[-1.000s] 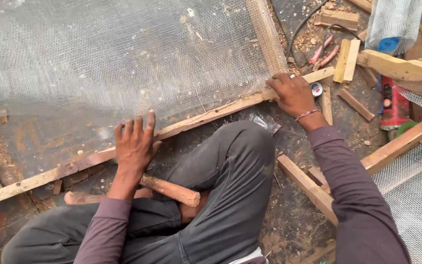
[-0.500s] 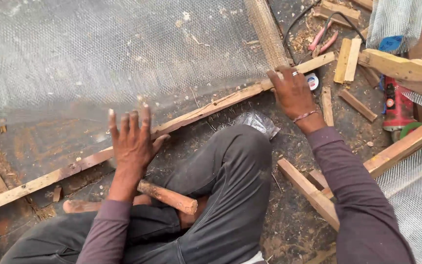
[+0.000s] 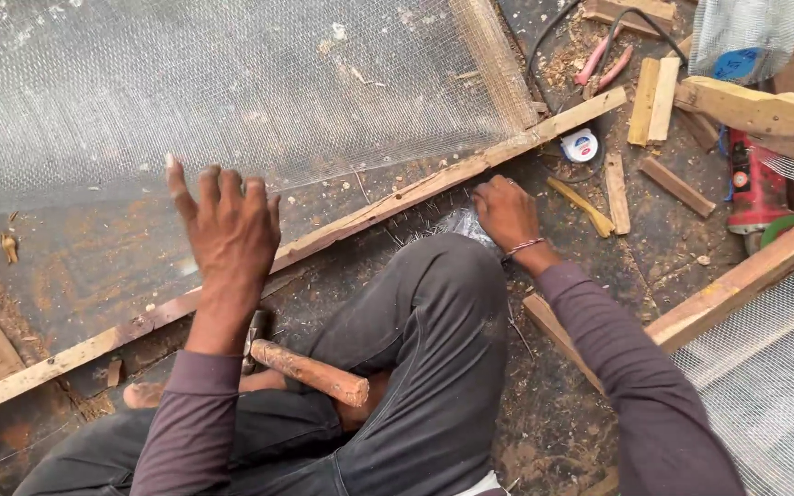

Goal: The person is installing wire mesh onto a wooden frame using a hammer and nails while sitting on the floor of a workshop.

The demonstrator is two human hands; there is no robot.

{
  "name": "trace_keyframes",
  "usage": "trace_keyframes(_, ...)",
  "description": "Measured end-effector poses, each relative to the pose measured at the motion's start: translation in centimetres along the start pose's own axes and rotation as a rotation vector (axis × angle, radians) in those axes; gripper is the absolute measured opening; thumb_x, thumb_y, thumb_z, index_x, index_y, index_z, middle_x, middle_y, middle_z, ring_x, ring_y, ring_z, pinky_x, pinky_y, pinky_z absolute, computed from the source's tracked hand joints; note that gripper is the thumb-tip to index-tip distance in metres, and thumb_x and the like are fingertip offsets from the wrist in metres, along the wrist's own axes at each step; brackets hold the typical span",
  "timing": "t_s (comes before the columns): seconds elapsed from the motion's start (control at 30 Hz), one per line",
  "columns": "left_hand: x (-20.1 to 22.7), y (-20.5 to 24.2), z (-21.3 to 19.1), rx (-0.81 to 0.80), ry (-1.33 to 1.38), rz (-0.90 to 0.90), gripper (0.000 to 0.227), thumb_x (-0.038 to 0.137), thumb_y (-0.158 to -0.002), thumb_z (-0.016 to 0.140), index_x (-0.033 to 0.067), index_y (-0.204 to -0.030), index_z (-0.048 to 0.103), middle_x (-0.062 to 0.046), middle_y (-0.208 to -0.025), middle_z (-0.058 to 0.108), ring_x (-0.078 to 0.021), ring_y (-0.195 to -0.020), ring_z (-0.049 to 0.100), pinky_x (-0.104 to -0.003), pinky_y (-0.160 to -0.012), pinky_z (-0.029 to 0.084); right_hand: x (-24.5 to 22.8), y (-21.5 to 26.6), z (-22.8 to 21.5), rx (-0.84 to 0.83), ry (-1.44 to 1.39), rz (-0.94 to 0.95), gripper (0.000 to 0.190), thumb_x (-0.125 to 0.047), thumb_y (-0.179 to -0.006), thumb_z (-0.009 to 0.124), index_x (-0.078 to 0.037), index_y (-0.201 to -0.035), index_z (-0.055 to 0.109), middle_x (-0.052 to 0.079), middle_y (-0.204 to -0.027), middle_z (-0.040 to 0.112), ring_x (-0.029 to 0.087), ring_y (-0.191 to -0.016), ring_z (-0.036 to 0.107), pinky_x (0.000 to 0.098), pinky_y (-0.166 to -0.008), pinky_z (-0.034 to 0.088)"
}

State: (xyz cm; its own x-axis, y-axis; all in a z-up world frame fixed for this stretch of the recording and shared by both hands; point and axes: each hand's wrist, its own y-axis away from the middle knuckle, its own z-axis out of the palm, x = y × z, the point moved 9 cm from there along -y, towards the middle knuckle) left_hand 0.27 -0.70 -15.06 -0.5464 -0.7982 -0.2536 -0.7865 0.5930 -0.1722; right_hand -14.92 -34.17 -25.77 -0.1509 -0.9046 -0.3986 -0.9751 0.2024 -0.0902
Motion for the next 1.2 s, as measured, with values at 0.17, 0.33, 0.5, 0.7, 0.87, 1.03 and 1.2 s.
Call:
trace_keyframes(0.17,0.4,-2.1,-1.6,0.057,0.001,-0.038,0.054,0.051,-0.095,0.078,0.0123,-0.130,0.064,-0.012,-0.134,0.061,-0.0330,-0.143,0.047,-0.061,-0.130,-0.004,0.3,-0.1,2.5,0.010,0.206,0.033,0.014,-0.015,-0.093,0.064,-0.006,-0.083,0.068,0.014,-0.090,0.064,0.035,-0.090,0.066,0.0506,-0.074,0.055)
trace_keyframes(0.33,1.1,-4.5,-2.1,0.110,0.052,-0.078,0.082,0.051,-0.089,0.083,0.0068,-0.148,0.045,-0.023,-0.146,0.050,-0.0435,-0.148,0.038,-0.062,-0.126,-0.008,0.7,-0.5,4.2,0.018,0.316,-0.006,0.011,-0.013,-0.088,0.062,-0.005,-0.083,0.068,0.014,-0.090,0.064,0.034,-0.090,0.065,0.0491,-0.072,0.056)
trace_keyframes(0.5,0.7,-7.0,-1.0,0.011,0.164,-0.119,0.107,0.049,-0.092,0.084,0.0052,-0.163,0.016,-0.034,-0.153,0.035,-0.0529,-0.153,0.022,-0.067,-0.122,-0.011,1.0,-0.1,6.0,-0.046,0.453,-0.055,0.015,-0.016,-0.089,0.060,-0.003,-0.086,0.067,0.016,-0.094,0.061,0.031,-0.089,0.062,0.0429,-0.071,0.055)
trace_keyframes(0.7,4.1,-9.0,-3.3,-0.065,0.336,0.011,0.117,0.052,-0.091,0.084,0.0067,-0.169,0.009,-0.034,-0.172,0.007,-0.0440,-0.160,0.000,-0.065,-0.123,-0.012,-1.2,-0.2,2.3,0.029,0.427,-0.105,0.021,-0.020,-0.088,0.062,-0.001,-0.092,0.061,0.016,-0.095,0.058,0.032,-0.089,0.062,0.0425,-0.069,0.056)
trace_keyframes(0.87,14.0,-10.0,-4.1,0.133,0.349,0.361,0.075,0.020,-0.096,0.069,0.0058,-0.161,0.034,-0.028,-0.162,0.026,-0.0351,-0.156,0.016,-0.061,-0.126,0.006,-1.9,-0.5,-0.8,0.045,0.283,-0.142,0.019,-0.014,-0.085,0.065,-0.002,-0.095,0.054,0.015,-0.092,0.055,0.032,-0.086,0.061,0.0442,-0.066,0.056)
trace_keyframes(1.03,20.9,-11.2,-2.7,0.169,0.399,0.507,0.039,0.016,-0.097,0.058,0.0036,-0.134,0.059,-0.017,-0.135,0.058,-0.0307,-0.131,0.051,-0.052,-0.112,0.037,-3.3,0.3,-3.0,0.008,0.287,-0.276,0.015,-0.011,-0.090,0.066,-0.004,-0.096,0.054,0.014,-0.091,0.055,0.031,-0.087,0.061,0.0419,-0.064,0.056)
trace_keyframes(1.2,23.7,-11.0,-0.2,0.107,0.385,0.575,0.013,0.018,-0.100,0.061,0.0074,-0.101,0.068,-0.007,-0.099,0.064,-0.0228,-0.096,0.062,-0.042,-0.083,0.052,-6.2,1.7,-6.4,-0.062,0.245,-0.599,0.049,0.001,-0.090,0.061,0.007,-0.138,0.061,0.010,-0.086,0.059,0.025,-0.078,0.059,0.0404,-0.068,0.055)
